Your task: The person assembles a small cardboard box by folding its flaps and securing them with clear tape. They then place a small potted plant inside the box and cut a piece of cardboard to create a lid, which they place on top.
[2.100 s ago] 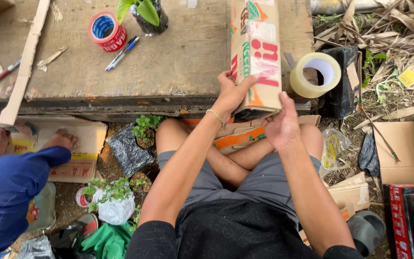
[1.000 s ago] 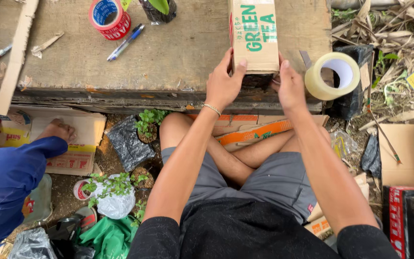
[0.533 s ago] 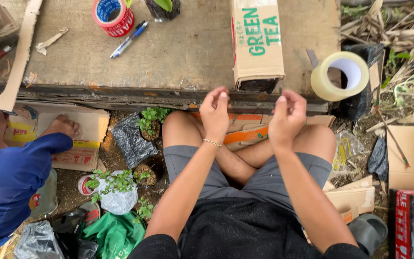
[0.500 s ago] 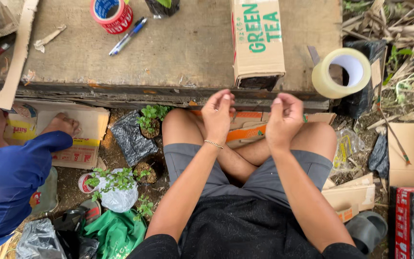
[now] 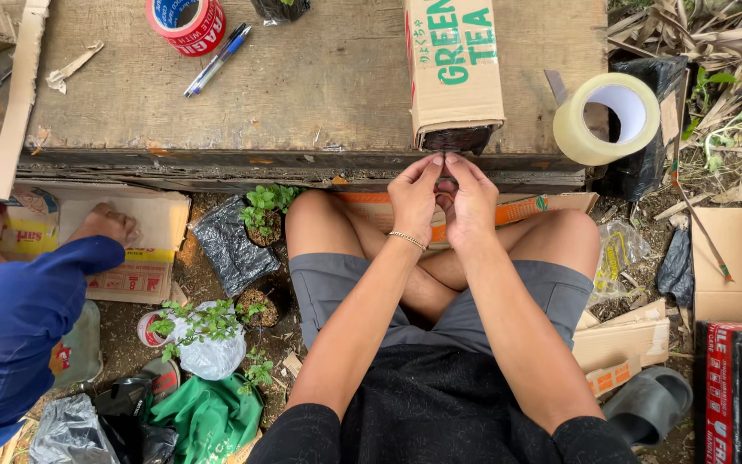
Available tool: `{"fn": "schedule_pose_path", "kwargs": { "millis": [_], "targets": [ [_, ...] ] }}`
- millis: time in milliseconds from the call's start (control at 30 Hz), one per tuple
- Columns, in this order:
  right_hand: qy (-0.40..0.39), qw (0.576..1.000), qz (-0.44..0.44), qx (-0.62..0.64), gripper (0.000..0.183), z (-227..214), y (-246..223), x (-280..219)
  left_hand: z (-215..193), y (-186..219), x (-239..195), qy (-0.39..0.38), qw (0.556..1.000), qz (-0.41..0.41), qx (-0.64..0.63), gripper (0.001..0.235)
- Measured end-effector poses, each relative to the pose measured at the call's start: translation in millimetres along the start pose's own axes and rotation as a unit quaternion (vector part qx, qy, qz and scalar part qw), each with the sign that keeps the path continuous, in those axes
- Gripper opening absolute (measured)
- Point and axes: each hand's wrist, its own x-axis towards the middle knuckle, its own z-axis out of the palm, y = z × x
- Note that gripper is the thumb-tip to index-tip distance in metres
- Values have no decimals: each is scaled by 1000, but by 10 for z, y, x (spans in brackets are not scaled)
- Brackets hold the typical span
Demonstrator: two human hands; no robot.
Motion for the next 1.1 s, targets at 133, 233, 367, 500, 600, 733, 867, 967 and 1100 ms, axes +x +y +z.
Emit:
{"fn": "schedule_pose_path", "kwargs": {
  "millis": [133, 233, 367, 500, 600, 733, 867, 967, 1100],
  "targets": [
    [10, 999, 25, 21, 12, 42, -17, 29, 11, 29, 25, 5, 1000, -2, -4, 19],
    [5, 1000, 14, 11, 12, 35, -15, 59, -1, 9, 38, 2, 1000, 6, -9, 18],
    [-2, 1000, 10, 5, 14, 6, 6, 85, -25, -15, 60, -7, 1000, 4, -25, 16],
    [2, 1000, -3, -15, 13, -19, 36, 85, -61, 8, 70, -18, 1000, -13, -18, 16],
    [9, 997, -60, -37, 8, -12, 105, 75, -79, 44, 75, -29, 1000, -9, -7, 15],
    [11, 976, -197, -94, 7, -23, 275, 33, -77, 52, 76, -44, 999, -15, -17, 14],
    [25, 968, -226, -111, 9, -47, 420, -20, -114, 63, 71, -56, 998, -30, -6, 15],
    [37, 978, -185, -90, 11, -59, 386, -10, -118, 84, 80, -36, 999, -21, 26, 18],
    [54, 982, -163, -76, 17, -76, 261, 5, -110, 80, 56, -52, 997, -18, 47, 20]
  ]
}}
